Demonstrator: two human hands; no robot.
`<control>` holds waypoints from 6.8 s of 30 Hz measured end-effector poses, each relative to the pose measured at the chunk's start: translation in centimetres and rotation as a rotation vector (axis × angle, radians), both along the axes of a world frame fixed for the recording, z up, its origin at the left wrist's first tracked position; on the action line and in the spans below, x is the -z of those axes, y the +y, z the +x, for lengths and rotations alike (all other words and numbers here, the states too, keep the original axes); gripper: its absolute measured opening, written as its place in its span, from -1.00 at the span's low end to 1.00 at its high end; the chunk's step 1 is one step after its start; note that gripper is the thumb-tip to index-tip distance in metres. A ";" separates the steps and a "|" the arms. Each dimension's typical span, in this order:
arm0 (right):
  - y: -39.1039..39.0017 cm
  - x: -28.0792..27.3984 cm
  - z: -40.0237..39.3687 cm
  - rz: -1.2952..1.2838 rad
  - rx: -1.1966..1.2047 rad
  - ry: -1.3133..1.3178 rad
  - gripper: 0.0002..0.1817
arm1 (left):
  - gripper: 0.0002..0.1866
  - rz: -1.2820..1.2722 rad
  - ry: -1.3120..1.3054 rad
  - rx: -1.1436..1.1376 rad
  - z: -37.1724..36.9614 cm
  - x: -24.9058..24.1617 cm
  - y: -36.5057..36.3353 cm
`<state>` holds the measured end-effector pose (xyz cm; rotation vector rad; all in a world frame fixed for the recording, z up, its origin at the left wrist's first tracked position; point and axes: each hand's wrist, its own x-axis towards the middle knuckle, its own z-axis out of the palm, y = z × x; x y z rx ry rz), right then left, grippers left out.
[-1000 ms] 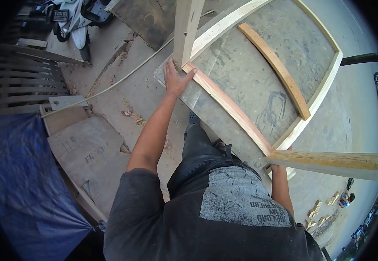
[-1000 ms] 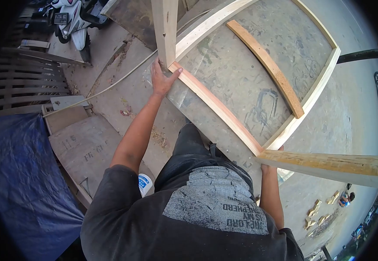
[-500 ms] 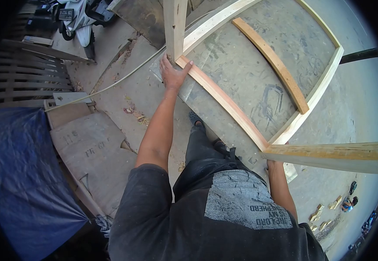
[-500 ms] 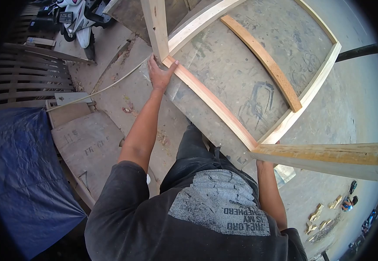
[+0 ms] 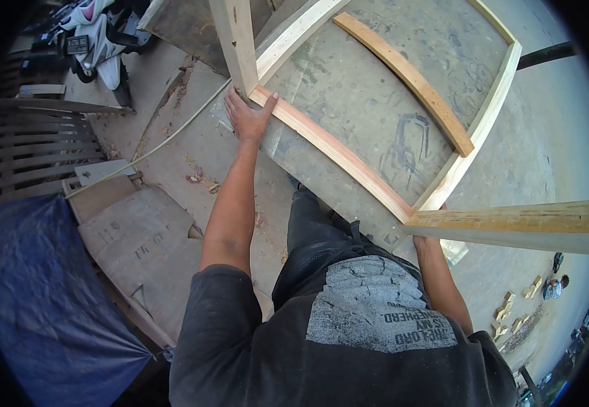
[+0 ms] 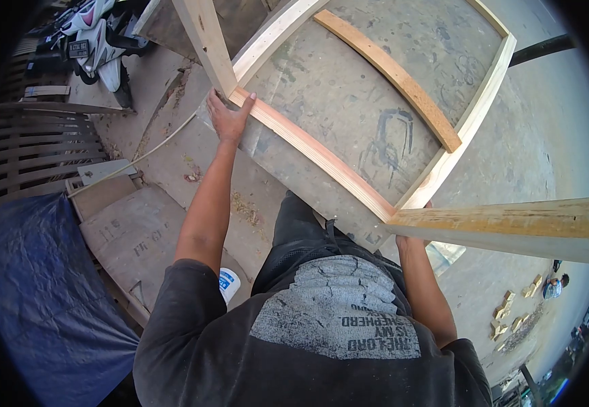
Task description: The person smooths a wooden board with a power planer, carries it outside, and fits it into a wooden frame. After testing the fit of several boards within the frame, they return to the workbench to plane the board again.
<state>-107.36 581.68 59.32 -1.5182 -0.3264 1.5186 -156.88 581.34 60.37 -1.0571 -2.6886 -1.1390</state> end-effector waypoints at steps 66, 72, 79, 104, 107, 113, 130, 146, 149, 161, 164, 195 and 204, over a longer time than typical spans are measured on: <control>-0.1 -2.8 -2.6 -0.044 0.112 0.140 -0.43 | 0.19 -0.020 0.048 0.028 -0.9 1.3 0.1; -0.5 0.5 -1.9 -0.006 0.429 0.163 -0.39 | 0.16 -0.011 0.031 0.046 -0.4 0.7 -0.1; -3.1 -1.9 -4.2 0.181 0.536 -0.027 -0.39 | 0.15 -0.010 0.032 0.034 -0.2 0.8 -0.1; -14.1 -0.2 -3.4 0.570 0.069 -0.549 -0.50 | 0.25 -0.431 -0.339 0.140 -7.2 -0.2 4.4; -13.8 -0.4 -2.5 0.615 -0.007 -0.585 -0.51 | 0.20 -0.396 -0.344 0.113 -5.1 -1.6 2.9; -12.8 -2.3 -0.3 0.550 -0.244 -0.641 -0.46 | 0.12 -0.281 -0.314 0.135 -5.1 -1.2 2.2; -8.0 -6.8 1.3 0.310 -0.576 -0.656 -0.43 | 0.23 -0.238 0.031 0.070 -3.4 -0.5 0.8; -7.6 -5.3 -4.8 0.337 -0.333 -1.092 -0.11 | 0.11 -0.176 -0.049 0.415 -6.3 -0.9 -2.7; -7.4 -4.8 -4.6 0.232 -0.378 -1.118 -0.10 | 0.03 -0.245 -0.095 0.514 -7.6 -2.4 -1.5; -7.2 -4.5 -7.7 0.202 -0.088 -1.141 -0.16 | 0.01 -0.083 -0.064 0.467 -7.5 -1.2 0.2; -7.3 -3.5 -7.8 0.239 -0.013 -1.119 -0.15 | 0.00 -0.123 -0.111 0.435 -7.2 -1.6 0.3; -6.8 -2.4 -8.7 0.189 0.115 -1.193 -0.06 | -0.18 -0.004 -0.039 0.407 -7.3 0.5 0.4; -11.7 -6.8 -9.2 0.274 -0.041 -1.304 -0.47 | -0.28 -0.019 -0.145 0.470 -7.9 0.0 0.1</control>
